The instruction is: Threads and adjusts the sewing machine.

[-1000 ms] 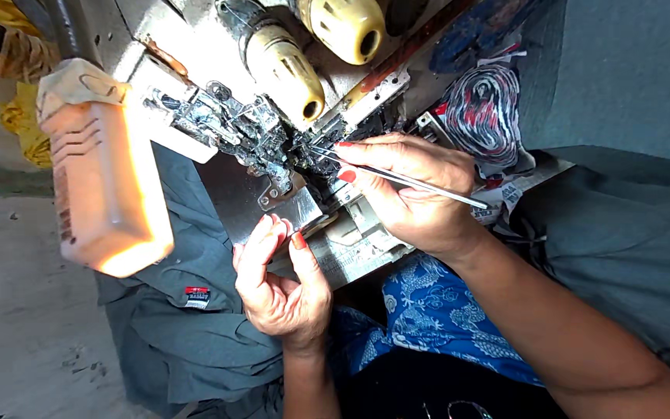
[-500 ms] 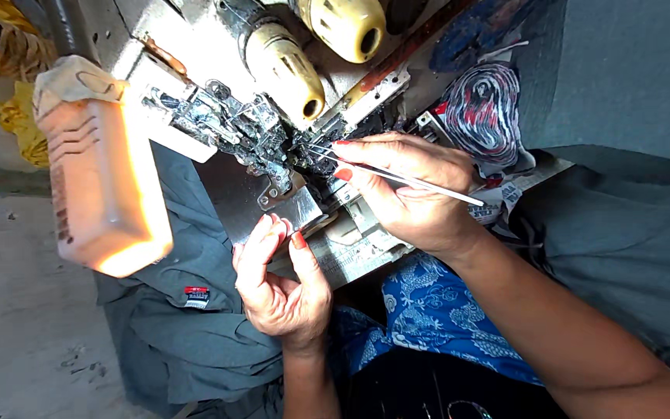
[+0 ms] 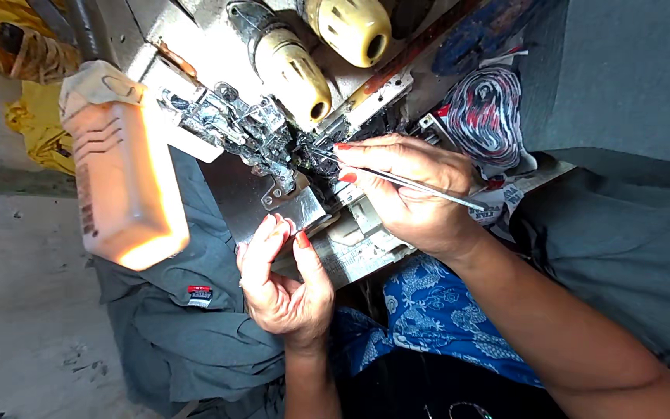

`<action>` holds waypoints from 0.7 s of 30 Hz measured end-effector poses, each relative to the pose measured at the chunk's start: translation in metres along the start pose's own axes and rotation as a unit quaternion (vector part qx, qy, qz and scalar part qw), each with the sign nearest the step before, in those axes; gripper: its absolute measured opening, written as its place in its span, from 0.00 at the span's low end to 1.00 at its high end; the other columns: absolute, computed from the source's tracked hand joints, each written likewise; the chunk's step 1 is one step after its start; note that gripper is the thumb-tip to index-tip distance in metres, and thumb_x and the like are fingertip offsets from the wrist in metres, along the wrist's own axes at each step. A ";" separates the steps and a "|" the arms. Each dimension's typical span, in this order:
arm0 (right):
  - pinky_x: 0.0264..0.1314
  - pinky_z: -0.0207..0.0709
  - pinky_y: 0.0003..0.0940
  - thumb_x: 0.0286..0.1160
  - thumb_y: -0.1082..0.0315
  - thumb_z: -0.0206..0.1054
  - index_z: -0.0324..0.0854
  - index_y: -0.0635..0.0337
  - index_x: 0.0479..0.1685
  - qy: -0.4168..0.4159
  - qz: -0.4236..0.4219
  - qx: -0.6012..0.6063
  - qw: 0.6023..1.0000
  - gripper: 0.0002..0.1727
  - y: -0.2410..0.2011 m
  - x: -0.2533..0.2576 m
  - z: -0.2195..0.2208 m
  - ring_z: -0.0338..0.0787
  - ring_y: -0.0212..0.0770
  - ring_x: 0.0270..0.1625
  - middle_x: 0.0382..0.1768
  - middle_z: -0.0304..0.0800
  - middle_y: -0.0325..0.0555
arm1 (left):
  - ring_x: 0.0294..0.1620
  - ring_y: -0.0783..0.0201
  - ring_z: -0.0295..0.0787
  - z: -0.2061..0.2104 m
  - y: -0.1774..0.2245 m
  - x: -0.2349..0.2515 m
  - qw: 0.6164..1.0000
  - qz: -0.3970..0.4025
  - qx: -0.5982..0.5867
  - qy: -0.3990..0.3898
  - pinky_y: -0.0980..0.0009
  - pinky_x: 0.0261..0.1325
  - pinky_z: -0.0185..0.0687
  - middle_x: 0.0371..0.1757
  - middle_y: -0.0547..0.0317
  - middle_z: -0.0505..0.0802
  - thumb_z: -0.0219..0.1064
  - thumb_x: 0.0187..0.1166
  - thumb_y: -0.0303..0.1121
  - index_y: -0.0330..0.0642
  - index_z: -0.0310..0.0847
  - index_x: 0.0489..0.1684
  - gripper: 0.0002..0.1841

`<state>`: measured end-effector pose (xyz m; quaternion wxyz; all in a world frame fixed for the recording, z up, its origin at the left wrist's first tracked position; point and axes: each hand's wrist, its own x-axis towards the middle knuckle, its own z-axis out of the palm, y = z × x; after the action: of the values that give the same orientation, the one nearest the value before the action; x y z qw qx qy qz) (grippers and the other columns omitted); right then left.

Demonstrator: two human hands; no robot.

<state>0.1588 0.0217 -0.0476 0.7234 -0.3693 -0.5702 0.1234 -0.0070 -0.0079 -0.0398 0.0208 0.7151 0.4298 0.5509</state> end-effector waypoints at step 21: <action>0.64 0.84 0.25 0.71 0.79 0.72 0.91 0.76 0.42 -0.005 -0.003 0.012 1.000 0.07 0.002 -0.001 0.000 0.95 0.38 0.54 0.44 0.96 0.58 | 0.67 0.74 0.87 0.000 -0.001 0.000 1.000 0.003 0.004 -0.006 0.70 0.72 0.80 0.56 0.69 0.94 0.66 0.79 0.27 0.41 0.80 0.54 0.10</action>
<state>0.1591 0.0223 -0.0493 0.7254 -0.3586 -0.5729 0.1301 -0.0078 -0.0077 -0.0401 0.0186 0.7193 0.4303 0.5451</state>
